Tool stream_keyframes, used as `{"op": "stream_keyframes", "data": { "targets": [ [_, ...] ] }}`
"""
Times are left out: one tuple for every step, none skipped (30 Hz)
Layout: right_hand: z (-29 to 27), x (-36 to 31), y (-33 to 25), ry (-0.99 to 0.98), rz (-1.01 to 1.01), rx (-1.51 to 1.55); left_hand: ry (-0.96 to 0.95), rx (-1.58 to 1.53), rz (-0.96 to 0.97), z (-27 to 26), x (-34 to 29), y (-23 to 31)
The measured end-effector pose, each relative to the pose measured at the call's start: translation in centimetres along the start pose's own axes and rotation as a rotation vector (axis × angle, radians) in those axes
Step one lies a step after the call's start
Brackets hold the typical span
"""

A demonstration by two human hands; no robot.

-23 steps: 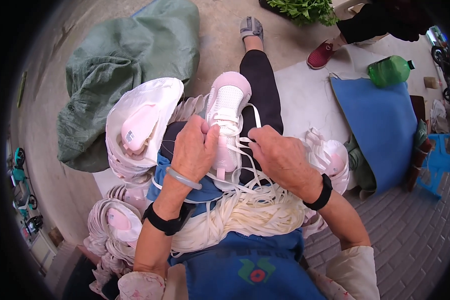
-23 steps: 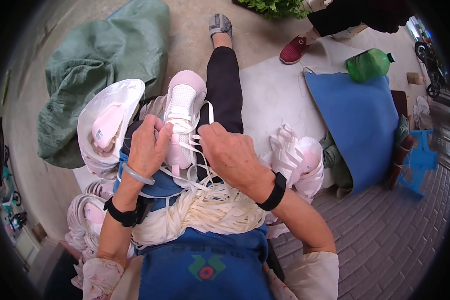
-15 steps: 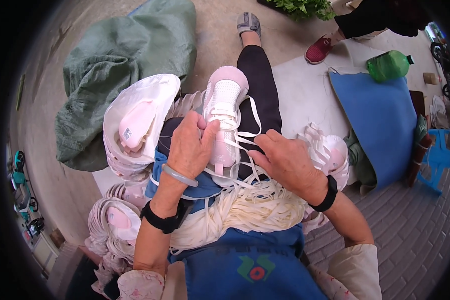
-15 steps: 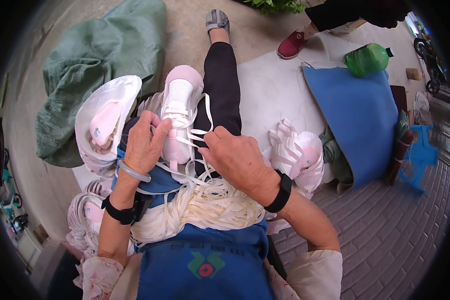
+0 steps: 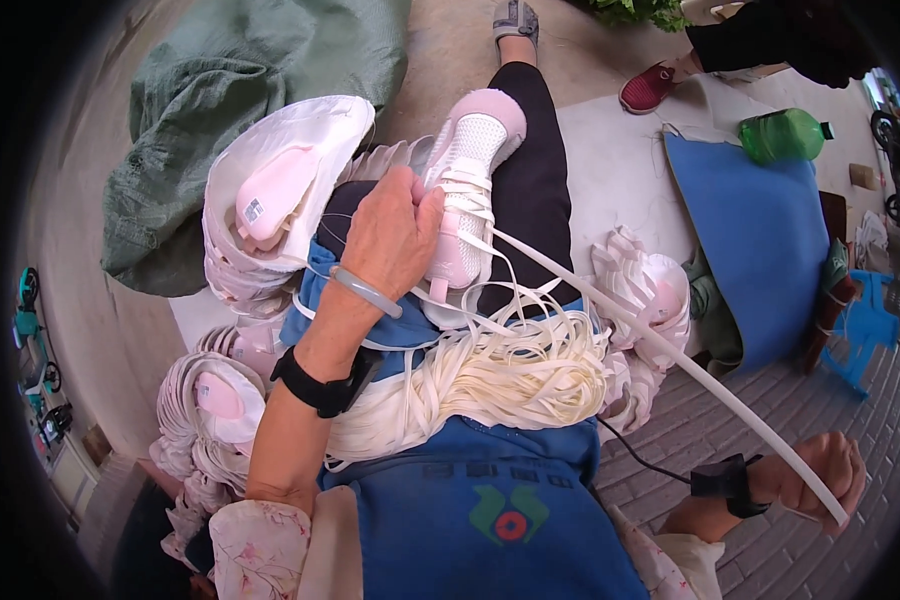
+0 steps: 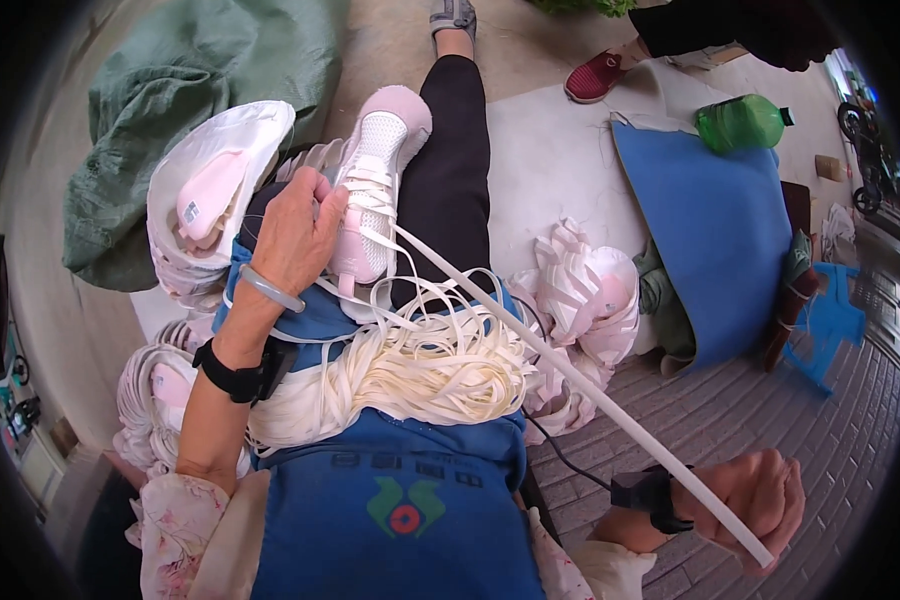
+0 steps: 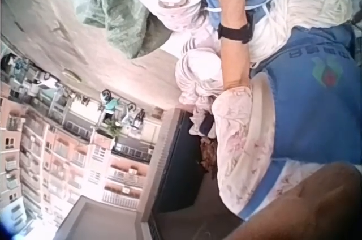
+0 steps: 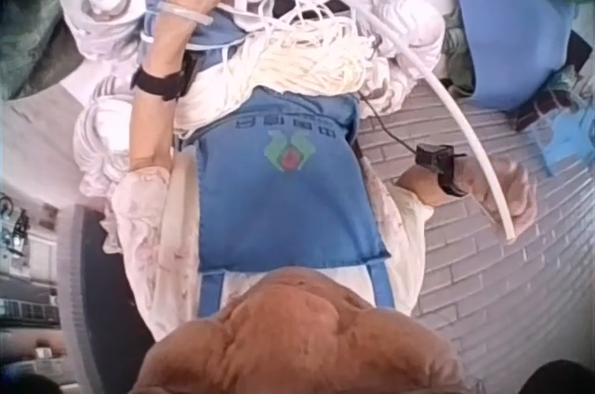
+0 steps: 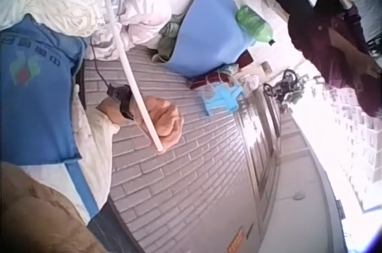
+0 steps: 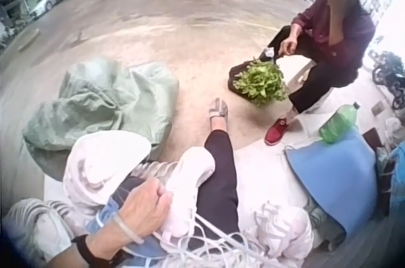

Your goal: Lacing a pair of white and pink athletic shoes.

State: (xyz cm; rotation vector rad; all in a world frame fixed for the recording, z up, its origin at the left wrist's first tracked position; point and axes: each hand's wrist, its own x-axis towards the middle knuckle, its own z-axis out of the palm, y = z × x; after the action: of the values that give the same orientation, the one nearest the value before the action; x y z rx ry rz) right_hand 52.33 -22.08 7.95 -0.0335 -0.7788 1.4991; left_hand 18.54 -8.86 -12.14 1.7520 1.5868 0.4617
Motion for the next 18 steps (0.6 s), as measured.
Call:
{"op": "stream_keyframes", "data": {
  "targets": [
    [-0.1, -1.3, -0.8, -0.003, 0.001, 0.008, 0.005, 0.005, -0.005, -0.1, -0.2, -0.2],
    [-0.2, -2.7, -1.5, 0.176, -0.075, -0.142, 0.019, -0.005, -0.008, -0.3, -0.3, -0.4],
    [0.0, -2.8, -1.3, 0.357, -0.159, -0.301, 0.027, -0.018, 0.001, -0.1, -0.3, -0.3],
    [-0.5, -2.8, -0.6, 0.514, -0.206, -0.613, 0.03, -0.016, 0.009, -0.2, -0.3, -0.1],
    [-1.5, -2.8, -0.5, 0.698, -0.156, -0.954, 0.03, -0.02, -0.014, -0.4, -0.4, -0.1],
    [-2.5, -1.4, 1.9, 0.78, -0.149, -1.218, 0.025, -0.027, -0.028, -0.2, -0.4, 0.3],
    [-4.1, -0.8, 1.5, 0.46, 0.087, -1.204, 0.039, -0.028, -0.024, -0.3, -0.5, 0.1],
    [-4.9, -0.3, 2.4, 0.455, 0.11, -1.054, 0.048, -0.026, -0.008, -0.1, -0.6, -0.1],
    [-5.7, 0.5, 4.0, 0.505, 0.188, -0.909, 0.064, -0.013, -0.004, -0.1, -1.0, -0.5],
    [-6.4, 1.2, 6.0, 0.472, 0.197, -0.904, 0.067, -0.036, -0.018, 0.2, -1.1, -0.3],
    [-6.6, 1.9, 8.4, 0.549, 0.244, -0.878, 0.076, -0.029, -0.007, -0.1, -1.2, -0.1],
    [-7.1, 2.8, 10.4, 0.513, 0.351, -1.063, 0.088, -0.066, 0.016, 0.0, -1.3, -0.2],
    [-7.1, 3.9, 12.6, 0.507, 0.487, -1.345, 0.099, -0.101, 0.033, 0.0, -1.4, 0.0],
    [-7.4, 4.3, 14.7, 0.38, 0.489, -1.516, 0.129, -0.112, 0.063, -0.1, -1.4, 0.2],
    [-8.3, 4.4, 16.8, 0.249, 0.488, -1.688, 0.129, -0.114, 0.073, -0.1, -1.3, 0.3],
    [-9.1, 4.5, 19.0, 0.193, 0.369, -1.686, 0.114, -0.113, 0.06, -0.2, -1.4, 0.1],
    [-9.5, 4.5, 20.7, 0.137, 0.254, -1.685, 0.097, -0.118, 0.048, -0.4, -1.5, 0.1],
    [-9.4, 4.5, 21.6, 0.097, 0.334, -1.699, 0.099, -0.125, 0.045, -0.3, -1.4, 0.2]
  ]
}}
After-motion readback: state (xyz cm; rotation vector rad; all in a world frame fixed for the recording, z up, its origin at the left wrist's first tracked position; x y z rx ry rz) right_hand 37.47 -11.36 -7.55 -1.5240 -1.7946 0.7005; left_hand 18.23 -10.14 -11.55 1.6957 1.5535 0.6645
